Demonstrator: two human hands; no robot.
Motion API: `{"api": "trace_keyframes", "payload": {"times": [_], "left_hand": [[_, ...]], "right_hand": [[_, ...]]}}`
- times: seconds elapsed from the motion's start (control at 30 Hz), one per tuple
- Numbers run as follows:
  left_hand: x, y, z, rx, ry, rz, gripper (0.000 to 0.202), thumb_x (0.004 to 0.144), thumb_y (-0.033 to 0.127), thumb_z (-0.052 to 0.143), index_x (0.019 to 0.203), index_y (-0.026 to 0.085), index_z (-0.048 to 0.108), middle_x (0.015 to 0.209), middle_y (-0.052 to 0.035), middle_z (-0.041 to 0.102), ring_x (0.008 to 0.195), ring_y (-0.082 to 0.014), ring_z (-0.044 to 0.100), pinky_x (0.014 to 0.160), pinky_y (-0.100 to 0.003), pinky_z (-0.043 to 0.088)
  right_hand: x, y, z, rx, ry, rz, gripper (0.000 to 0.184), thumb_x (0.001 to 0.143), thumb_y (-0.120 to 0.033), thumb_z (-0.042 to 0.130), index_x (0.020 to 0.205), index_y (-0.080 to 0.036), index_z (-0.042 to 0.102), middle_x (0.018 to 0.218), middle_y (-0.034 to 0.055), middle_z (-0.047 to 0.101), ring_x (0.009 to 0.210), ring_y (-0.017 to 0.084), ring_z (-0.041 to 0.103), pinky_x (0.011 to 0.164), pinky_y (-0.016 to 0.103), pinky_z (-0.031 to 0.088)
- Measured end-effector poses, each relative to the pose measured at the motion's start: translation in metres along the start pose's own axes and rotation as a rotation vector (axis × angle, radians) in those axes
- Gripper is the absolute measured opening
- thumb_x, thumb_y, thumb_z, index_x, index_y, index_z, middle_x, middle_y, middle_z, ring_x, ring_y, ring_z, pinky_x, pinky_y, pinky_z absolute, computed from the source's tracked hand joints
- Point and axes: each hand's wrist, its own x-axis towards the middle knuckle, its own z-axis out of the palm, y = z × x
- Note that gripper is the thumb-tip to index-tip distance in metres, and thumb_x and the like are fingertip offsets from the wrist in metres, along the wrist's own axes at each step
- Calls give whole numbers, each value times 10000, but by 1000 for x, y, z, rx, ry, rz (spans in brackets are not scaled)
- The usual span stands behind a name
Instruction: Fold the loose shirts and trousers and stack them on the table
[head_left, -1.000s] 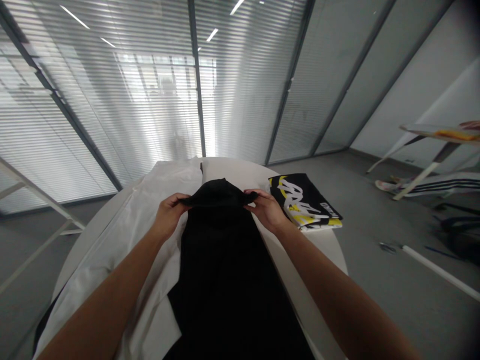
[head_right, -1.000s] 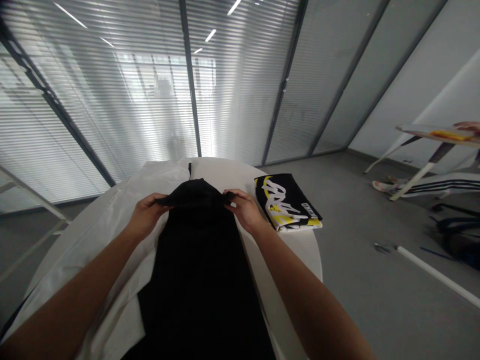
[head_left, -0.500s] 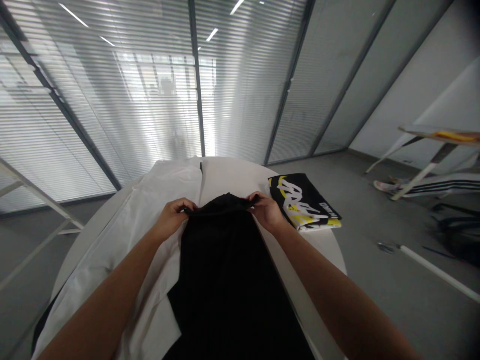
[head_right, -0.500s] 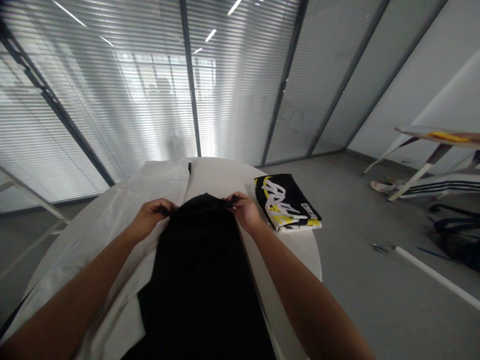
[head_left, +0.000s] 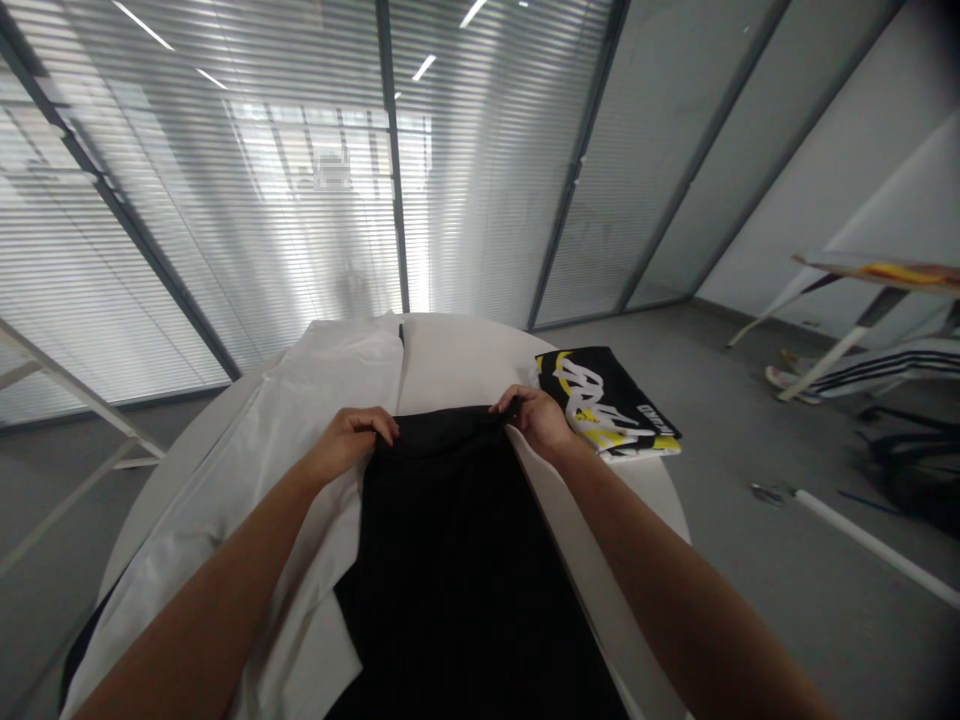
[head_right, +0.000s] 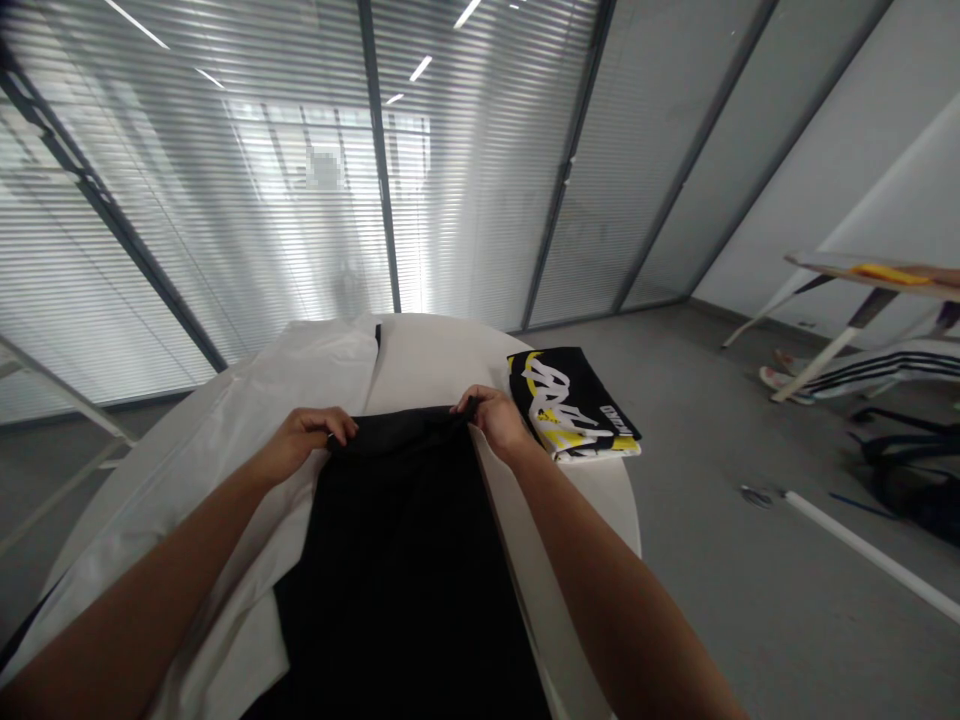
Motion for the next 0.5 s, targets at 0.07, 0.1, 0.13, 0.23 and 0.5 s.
{"api": "trace_keyframes", "payload": {"times": [0.07,0.1,0.13,0.23,0.5], "left_hand": [[0,1,0,16,-11,2,221,610,83,492,601,184,688,792,-41,669,848,-190,613,828,-341,421],[0,2,-1,24,-17,6,218,608,90,492,592,185,688,790,-43,668,841,-192,611,820,-341,422],[0,2,-1,29,-23,11,215,607,99,492,589,184,689,789,-47,668,832,-194,609,810,-340,423],[0,4,-2,44,-49,33,224,618,130,474,599,177,692,804,-65,676,817,-200,606,786,-340,425],[1,14,13,477,153,36,267,812,257,452,660,200,664,735,-30,670,780,-187,598,809,-347,433]], "right_hand": [[-2,-4,-1,-84,3,6,240,412,-165,384,515,-187,600,591,33,632,726,204,615,708,306,456],[-3,-7,-2,-139,11,8,227,425,-172,383,504,-185,595,600,42,644,730,204,620,701,299,455],[-4,-9,-2,-206,22,12,220,438,-176,381,496,-182,593,614,51,656,734,202,625,685,289,451],[-5,-15,-3,-432,77,19,236,469,-172,371,501,-176,604,633,60,675,728,192,630,639,261,438],[-7,-18,-5,-888,129,-76,316,573,-100,362,544,-190,664,713,34,718,770,159,653,774,240,458]]}}
